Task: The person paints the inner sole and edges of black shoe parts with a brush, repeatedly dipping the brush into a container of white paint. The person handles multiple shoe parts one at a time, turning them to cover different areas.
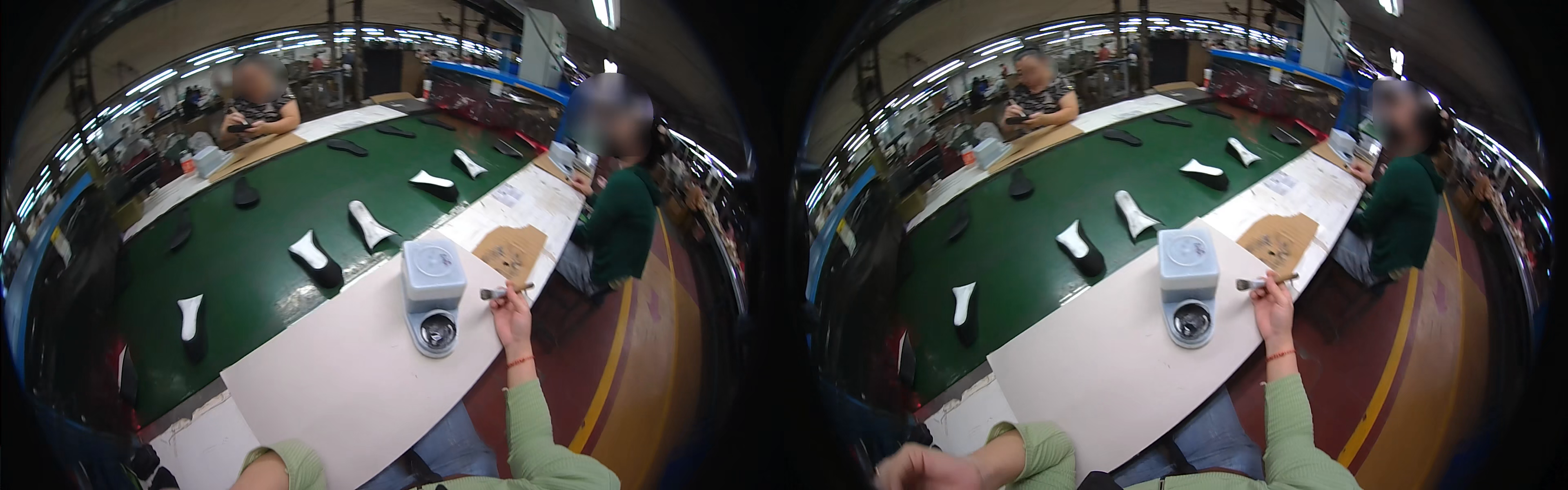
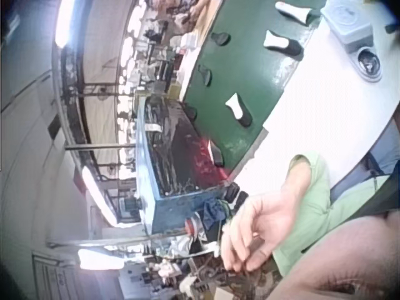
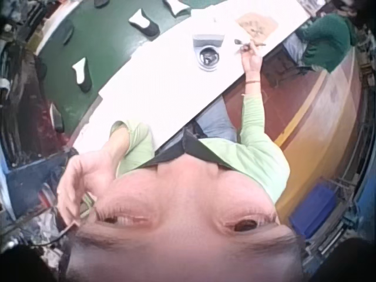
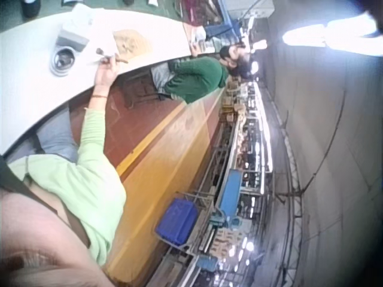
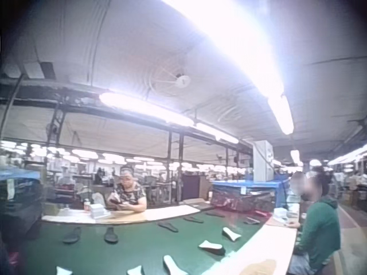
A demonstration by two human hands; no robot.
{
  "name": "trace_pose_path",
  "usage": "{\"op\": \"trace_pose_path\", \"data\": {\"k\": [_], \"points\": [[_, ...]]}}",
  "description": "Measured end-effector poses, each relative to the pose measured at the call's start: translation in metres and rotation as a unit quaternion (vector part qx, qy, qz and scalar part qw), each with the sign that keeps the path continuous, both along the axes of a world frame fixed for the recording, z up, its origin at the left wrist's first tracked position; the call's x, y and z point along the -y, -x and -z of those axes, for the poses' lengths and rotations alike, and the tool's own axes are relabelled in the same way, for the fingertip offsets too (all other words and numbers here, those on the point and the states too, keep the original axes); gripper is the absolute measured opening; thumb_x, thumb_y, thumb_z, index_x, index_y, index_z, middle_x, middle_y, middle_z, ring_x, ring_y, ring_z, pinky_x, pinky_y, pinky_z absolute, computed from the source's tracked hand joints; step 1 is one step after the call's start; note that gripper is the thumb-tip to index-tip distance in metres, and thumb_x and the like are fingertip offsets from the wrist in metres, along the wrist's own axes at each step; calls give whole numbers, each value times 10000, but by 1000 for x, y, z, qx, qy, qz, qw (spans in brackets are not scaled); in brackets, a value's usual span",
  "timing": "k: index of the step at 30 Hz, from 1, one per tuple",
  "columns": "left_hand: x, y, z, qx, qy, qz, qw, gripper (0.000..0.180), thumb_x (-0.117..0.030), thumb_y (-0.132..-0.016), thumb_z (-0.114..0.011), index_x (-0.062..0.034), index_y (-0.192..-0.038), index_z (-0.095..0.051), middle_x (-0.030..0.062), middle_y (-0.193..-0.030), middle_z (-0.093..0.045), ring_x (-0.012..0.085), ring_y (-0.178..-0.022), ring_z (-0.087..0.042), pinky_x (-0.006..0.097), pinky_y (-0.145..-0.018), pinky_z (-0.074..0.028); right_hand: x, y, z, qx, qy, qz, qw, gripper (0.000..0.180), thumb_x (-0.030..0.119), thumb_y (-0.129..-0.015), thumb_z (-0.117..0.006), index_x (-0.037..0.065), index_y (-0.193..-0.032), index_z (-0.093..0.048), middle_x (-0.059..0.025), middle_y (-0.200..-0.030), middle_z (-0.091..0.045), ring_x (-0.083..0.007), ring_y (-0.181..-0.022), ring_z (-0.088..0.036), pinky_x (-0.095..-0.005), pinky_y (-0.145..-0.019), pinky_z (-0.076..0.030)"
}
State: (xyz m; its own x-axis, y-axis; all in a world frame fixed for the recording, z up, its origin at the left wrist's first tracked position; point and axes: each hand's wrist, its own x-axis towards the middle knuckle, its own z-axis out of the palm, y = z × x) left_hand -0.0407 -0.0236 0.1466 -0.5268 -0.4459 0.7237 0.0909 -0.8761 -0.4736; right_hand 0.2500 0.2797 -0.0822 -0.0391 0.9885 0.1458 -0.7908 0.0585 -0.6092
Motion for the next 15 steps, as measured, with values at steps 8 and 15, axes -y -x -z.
{"op": "trace_pose_path", "data": {"k": [8, 15], "points": [[-70, 2, 10, -157, 432, 154, 874, 162, -27, -666, -661, -9, -827, -643, 128, -861, -627, 234, -800, -603, 335, -695, -491, -2, -4, 4, 4, 2, -7, 1000, 157, 111, -913, -490, 41, -1045, -540, -14, -803, -519, -105, -685, -458, -268, -646, -388], [-89, 8, -1, -440, 474, 349, 678, 134, 7, -655, -613, 63, -767, -662, 175, -764, -619, 290, -728, -609, 357, -666, -505, 1, -1, -1, -8, 12, 9, 1000, 149, 124, -917, -491, 53, -1045, -517, -26, -795, -508, -106, -667, -448, -269, -636, -379]]}}
